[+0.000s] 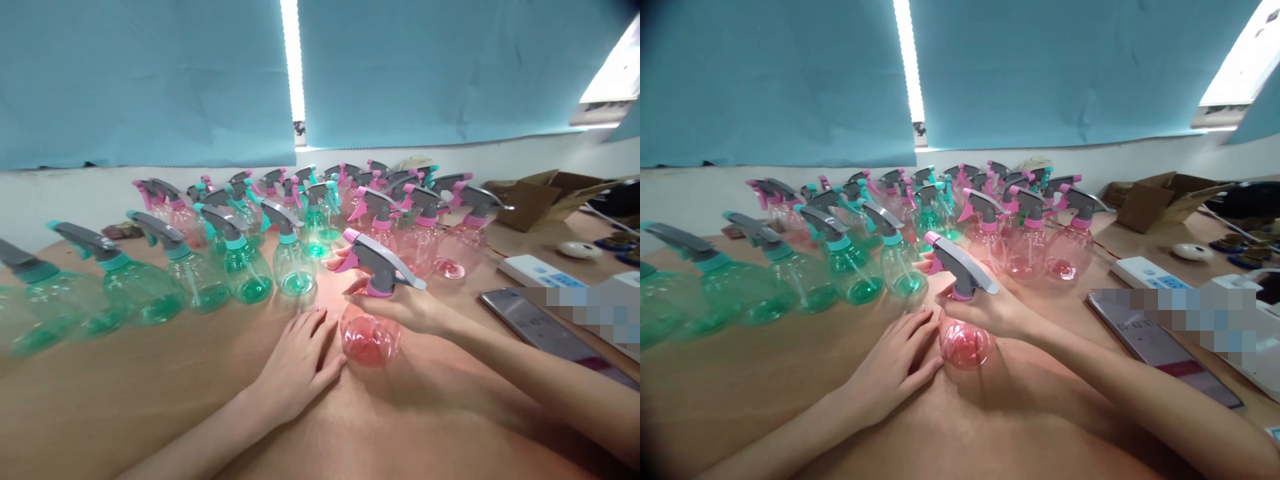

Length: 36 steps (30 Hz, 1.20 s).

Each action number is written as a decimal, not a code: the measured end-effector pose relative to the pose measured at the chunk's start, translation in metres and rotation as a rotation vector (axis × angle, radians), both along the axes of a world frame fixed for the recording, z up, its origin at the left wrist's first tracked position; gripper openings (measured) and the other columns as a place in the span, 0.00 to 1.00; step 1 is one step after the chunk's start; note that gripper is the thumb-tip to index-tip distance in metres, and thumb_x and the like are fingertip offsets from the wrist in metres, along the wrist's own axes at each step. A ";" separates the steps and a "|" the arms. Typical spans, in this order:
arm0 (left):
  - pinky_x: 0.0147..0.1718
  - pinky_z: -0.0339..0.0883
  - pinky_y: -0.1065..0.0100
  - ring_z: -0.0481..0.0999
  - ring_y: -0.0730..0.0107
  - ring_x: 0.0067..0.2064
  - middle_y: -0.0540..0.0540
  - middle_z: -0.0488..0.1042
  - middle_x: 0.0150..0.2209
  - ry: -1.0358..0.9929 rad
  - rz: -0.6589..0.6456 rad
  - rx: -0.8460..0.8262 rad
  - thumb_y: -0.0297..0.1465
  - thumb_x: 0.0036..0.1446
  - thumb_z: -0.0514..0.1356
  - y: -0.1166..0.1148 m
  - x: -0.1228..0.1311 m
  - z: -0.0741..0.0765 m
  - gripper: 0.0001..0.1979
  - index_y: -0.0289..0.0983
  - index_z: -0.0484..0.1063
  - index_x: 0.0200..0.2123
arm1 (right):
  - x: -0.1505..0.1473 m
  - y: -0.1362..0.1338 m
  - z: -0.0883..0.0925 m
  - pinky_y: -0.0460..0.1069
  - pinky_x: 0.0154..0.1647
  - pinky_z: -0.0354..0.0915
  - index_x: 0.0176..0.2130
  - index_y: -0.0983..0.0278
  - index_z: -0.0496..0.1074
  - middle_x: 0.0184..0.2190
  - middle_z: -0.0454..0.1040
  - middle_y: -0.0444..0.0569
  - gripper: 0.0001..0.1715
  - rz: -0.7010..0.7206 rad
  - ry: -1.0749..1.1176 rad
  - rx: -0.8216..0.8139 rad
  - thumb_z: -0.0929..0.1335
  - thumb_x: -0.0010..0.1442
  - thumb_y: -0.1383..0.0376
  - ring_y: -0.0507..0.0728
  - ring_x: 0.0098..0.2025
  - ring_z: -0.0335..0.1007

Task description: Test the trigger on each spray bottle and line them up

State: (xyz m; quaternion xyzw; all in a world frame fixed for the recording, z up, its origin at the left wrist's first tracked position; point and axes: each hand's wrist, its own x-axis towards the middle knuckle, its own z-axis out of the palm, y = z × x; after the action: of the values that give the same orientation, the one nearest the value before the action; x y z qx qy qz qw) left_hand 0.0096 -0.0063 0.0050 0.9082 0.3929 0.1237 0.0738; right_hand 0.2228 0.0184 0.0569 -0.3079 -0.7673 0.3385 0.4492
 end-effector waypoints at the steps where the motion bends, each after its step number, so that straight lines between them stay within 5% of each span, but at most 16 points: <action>1: 0.58 0.57 0.47 0.60 0.49 0.62 0.36 0.62 0.61 -0.006 -0.001 0.003 0.39 0.64 0.55 0.000 0.000 0.000 0.21 0.36 0.63 0.57 | 0.000 0.000 0.000 0.56 0.51 0.68 0.54 0.58 0.67 0.42 0.75 0.48 0.24 0.005 0.013 -0.001 0.67 0.57 0.69 0.57 0.45 0.71; 11: 0.59 0.56 0.48 0.59 0.50 0.63 0.36 0.62 0.62 0.021 -0.004 -0.017 0.39 0.65 0.54 0.000 0.000 0.003 0.23 0.35 0.62 0.59 | -0.001 -0.008 0.013 0.47 0.35 0.66 0.33 0.60 0.66 0.33 0.71 0.40 0.13 -0.102 -0.028 0.041 0.65 0.47 0.76 0.51 0.32 0.69; 15: 0.59 0.55 0.48 0.58 0.49 0.63 0.34 0.61 0.62 0.034 -0.002 -0.033 0.39 0.64 0.54 0.000 0.001 0.004 0.25 0.32 0.62 0.60 | 0.001 -0.008 0.012 0.47 0.31 0.65 0.32 0.60 0.66 0.32 0.71 0.40 0.12 -0.096 -0.060 0.028 0.65 0.47 0.76 0.49 0.27 0.65; 24: 0.60 0.55 0.48 0.59 0.50 0.63 0.35 0.62 0.62 0.012 0.004 -0.022 0.38 0.64 0.54 0.000 0.001 0.003 0.22 0.35 0.63 0.58 | 0.003 -0.001 -0.004 0.56 0.44 0.72 0.54 0.60 0.66 0.42 0.76 0.49 0.28 -0.057 -0.039 -0.116 0.66 0.53 0.71 0.60 0.42 0.75; 33: 0.59 0.57 0.47 0.60 0.49 0.63 0.35 0.62 0.61 -0.005 -0.004 0.003 0.38 0.64 0.55 0.000 0.000 -0.001 0.22 0.35 0.64 0.57 | 0.004 0.000 -0.001 0.57 0.48 0.70 0.40 0.61 0.72 0.35 0.76 0.46 0.12 -0.039 -0.083 -0.009 0.66 0.55 0.70 0.60 0.41 0.74; 36: 0.58 0.57 0.48 0.60 0.49 0.63 0.35 0.63 0.61 -0.010 -0.008 0.013 0.39 0.64 0.55 0.000 0.000 -0.002 0.22 0.35 0.64 0.57 | 0.005 0.003 -0.003 0.58 0.51 0.68 0.46 0.59 0.72 0.35 0.76 0.46 0.17 -0.009 -0.089 0.011 0.67 0.55 0.69 0.60 0.42 0.74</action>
State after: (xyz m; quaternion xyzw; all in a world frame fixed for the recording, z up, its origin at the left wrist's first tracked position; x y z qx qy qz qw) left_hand 0.0095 -0.0062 0.0026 0.9095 0.3883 0.1305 0.0705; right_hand 0.2273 0.0214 0.0534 -0.3240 -0.7869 0.3183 0.4177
